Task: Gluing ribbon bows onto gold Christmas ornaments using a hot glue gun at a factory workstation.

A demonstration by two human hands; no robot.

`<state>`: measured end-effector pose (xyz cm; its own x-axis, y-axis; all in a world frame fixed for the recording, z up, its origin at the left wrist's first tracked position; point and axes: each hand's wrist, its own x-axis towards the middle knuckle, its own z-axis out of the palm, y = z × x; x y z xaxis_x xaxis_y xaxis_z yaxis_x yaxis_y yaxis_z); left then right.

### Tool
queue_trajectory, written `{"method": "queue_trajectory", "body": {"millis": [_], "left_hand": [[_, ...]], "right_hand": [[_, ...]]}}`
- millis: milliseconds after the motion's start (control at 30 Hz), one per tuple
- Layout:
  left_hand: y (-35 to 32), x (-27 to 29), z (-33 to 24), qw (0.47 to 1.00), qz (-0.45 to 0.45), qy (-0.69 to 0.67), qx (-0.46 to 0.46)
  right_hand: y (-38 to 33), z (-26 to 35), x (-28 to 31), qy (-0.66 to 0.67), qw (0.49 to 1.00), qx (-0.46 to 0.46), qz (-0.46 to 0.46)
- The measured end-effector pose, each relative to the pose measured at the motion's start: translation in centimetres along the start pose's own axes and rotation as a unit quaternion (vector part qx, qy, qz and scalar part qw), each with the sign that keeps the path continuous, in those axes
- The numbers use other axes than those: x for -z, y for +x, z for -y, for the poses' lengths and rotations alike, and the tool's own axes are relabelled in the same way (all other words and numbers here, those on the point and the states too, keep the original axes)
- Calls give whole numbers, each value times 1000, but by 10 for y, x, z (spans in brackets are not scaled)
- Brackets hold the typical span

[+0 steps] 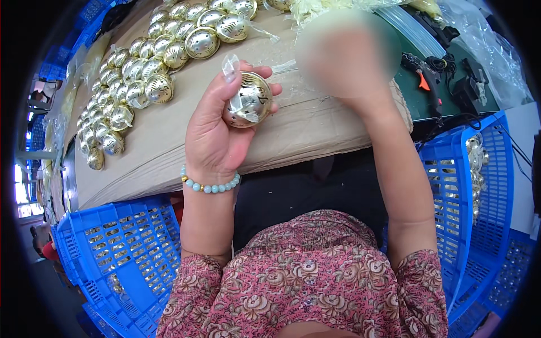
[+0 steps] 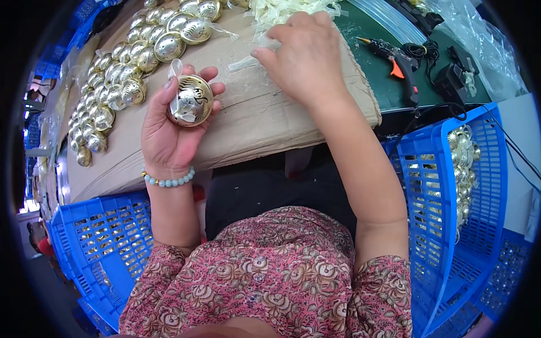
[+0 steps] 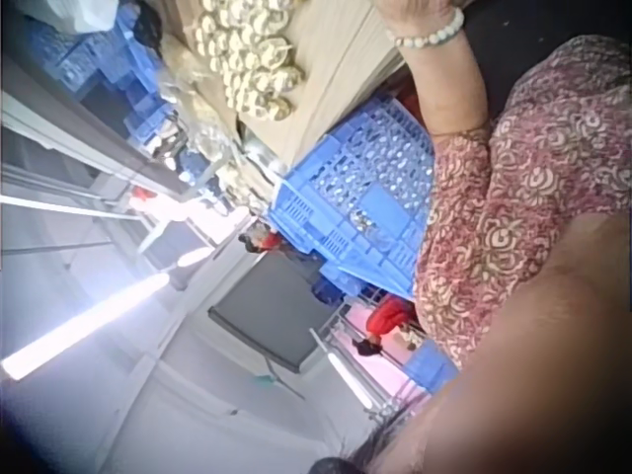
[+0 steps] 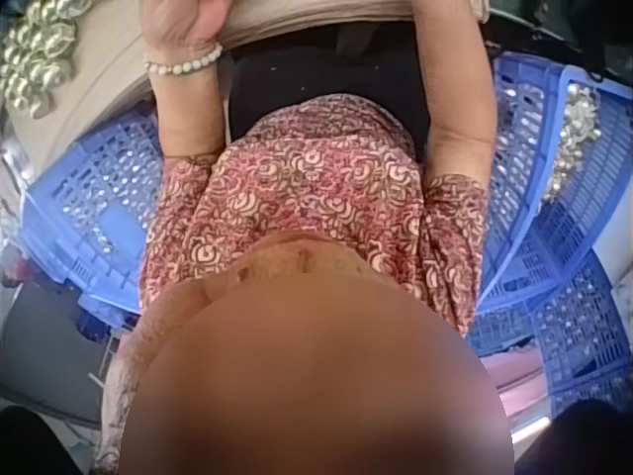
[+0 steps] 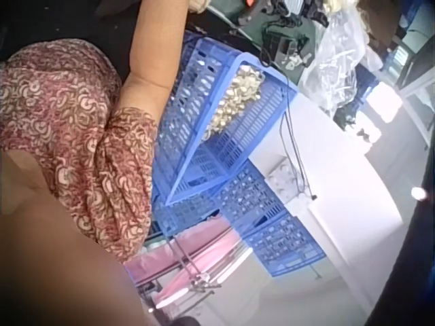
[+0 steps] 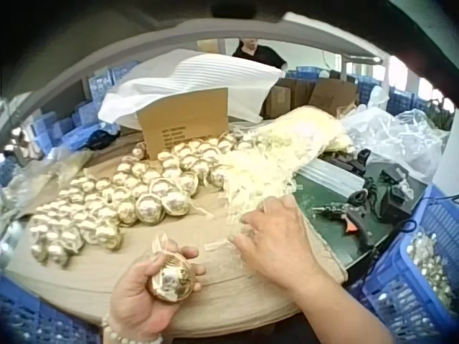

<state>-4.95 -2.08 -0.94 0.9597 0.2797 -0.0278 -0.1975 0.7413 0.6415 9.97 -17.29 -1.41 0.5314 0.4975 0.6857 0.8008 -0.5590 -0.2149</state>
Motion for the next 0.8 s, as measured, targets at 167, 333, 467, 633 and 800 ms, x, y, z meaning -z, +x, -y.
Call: {"method": "queue_trajectory", "body": {"millis": [167,333,467,633,800], "left_hand": [[-3,-22,-1,990,27,138,-32],[1,-23,5,972,67,223,41],[-2,-33,20,990,63,124,-6],[-1,-37,27,996,57,68,-27],[-2,-40,33,994,93,60,-5]], "right_hand": [[10,2,10,121,992,9,39],[34,0,25,139,866,437,-198],[2,20,55,443,873,-141,150],[-50,34,34,633,725,-270,20],[-44,37,21,658,728,-190,-21]]}}
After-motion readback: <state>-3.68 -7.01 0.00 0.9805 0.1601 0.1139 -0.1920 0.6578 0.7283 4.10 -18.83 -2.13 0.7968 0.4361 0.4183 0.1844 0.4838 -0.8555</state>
